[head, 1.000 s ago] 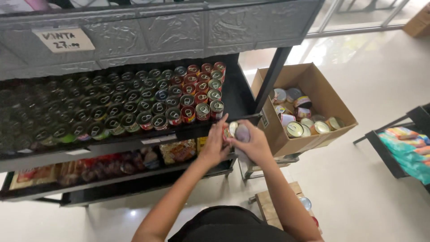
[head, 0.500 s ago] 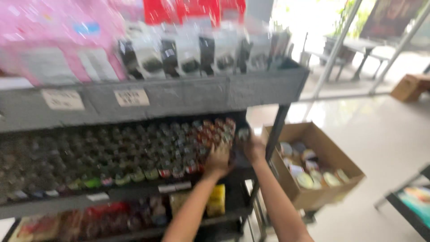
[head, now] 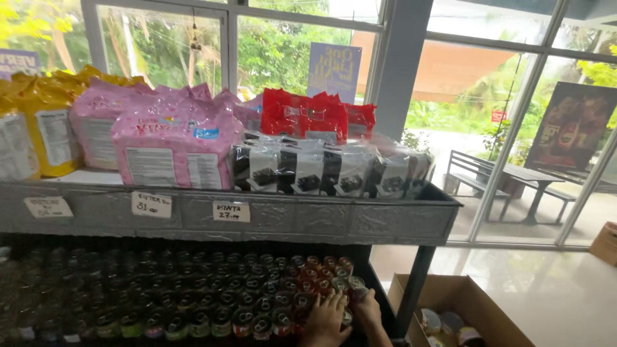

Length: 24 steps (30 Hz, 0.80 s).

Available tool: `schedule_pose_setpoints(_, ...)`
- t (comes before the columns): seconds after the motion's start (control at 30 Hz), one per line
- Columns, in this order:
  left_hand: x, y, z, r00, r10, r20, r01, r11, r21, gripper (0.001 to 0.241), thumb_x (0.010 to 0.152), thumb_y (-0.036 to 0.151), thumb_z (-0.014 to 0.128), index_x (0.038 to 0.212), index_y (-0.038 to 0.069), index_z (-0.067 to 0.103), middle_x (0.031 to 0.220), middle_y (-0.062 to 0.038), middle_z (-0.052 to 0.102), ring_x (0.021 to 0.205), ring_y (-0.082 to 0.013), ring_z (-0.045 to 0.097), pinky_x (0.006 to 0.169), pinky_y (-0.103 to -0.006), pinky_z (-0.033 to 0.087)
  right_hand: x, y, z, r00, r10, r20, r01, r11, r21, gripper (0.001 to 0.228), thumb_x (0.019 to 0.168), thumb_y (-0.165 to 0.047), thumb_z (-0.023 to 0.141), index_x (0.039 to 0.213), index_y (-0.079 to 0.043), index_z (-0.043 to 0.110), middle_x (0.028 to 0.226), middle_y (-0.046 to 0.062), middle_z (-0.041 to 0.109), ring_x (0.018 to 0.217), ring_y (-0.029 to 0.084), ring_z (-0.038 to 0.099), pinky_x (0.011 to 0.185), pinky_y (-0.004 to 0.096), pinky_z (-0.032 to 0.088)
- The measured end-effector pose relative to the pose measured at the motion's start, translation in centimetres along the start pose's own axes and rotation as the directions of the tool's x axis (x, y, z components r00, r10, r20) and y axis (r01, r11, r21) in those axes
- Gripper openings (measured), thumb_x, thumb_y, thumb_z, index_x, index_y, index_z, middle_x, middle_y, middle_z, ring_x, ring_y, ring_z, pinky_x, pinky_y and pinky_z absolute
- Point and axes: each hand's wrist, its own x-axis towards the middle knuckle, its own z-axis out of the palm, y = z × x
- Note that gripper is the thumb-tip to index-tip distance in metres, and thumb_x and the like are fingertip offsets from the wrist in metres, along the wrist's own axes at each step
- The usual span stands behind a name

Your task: Wiping canned goods with a cloth and organizing them onto grocery store shelves.

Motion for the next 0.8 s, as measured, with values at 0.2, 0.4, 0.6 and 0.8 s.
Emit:
schedule_pose_setpoints(0.2, 0.2, -0.4, 0.6, 0.999, 0.027, 0.038, -0.027, 1.000, -0.005, 0.089, 0.094, 0.047, 0.068, 0.156, -0.002, 0.028, 0.162, -0.024, 0.028, 0.152, -0.0415, 0.020, 0.120, -0.0612, 0.013, 3.5, 2.5, 1.9, 0.992, -0.041, 0.117, 0.023, 0.988, 0.151, 0.094, 0.066, -0.034, 0.088, 0.136, -0.004, 0.033, 0.113, 0.026, 0.071, 0.106, 0.039, 0.072, 0.089, 0.044, 0.058)
schedule_pose_setpoints(0.4, -1.7, 1.7, -1.3, 0.952, 0.154, -0.265, -0.120, 0.983, 0.143, 0.092, 0.071, 0.025, 0.075, 0.152, 0.002, 0.037, 0.153, -0.017, 0.044, 0.147, -0.0351, 0.033, 0.121, -0.0574, 0.018, -9.9, -4.3, -3.8, 0.883, -0.360, -0.302, 0.408, 0.906, 0.112, 0.030, 0.094, -0.022, 0.071, 0.116, -0.005, 0.060, 0.102, 0.019, 0.067, 0.095, 0.045, 0.065, 0.085, 0.045, 0.055)
schedule_pose_setpoints(0.6, -7.4, 6.6, -1.5, 0.827, 0.321, -0.462, -0.363, 0.932, -0.003, 0.065, 0.076, 0.019, 0.073, 0.135, 0.007, 0.050, 0.126, -0.015, 0.057, 0.119, -0.0349, 0.053, 0.107, -0.0517, 0.036, -25.0, -9.3, -14.4, 0.680, -0.611, -0.405, 0.679, 0.733, 0.035, 0.046, 0.076, -0.011, 0.078, 0.118, -0.005, 0.061, 0.115, 0.019, 0.064, 0.105, 0.043, 0.063, 0.092, 0.047, 0.051)
schedule_pose_setpoints(0.8, -11.5, 12.1, 5.0, 0.864, 0.319, -0.391, -0.455, 0.826, -0.332, 0.061, 0.076, 0.013, 0.071, 0.133, 0.007, 0.051, 0.119, -0.014, 0.056, 0.111, -0.0360, 0.056, 0.098, -0.0491, 0.045, -32.6, -1.3, -15.6, 0.762, -0.530, -0.372, 0.578, 0.816, 0.021, 0.051, 0.069, -0.004, 0.077, 0.118, -0.005, 0.061, 0.114, 0.016, 0.064, 0.107, 0.038, 0.064, 0.106, 0.051, 0.045)
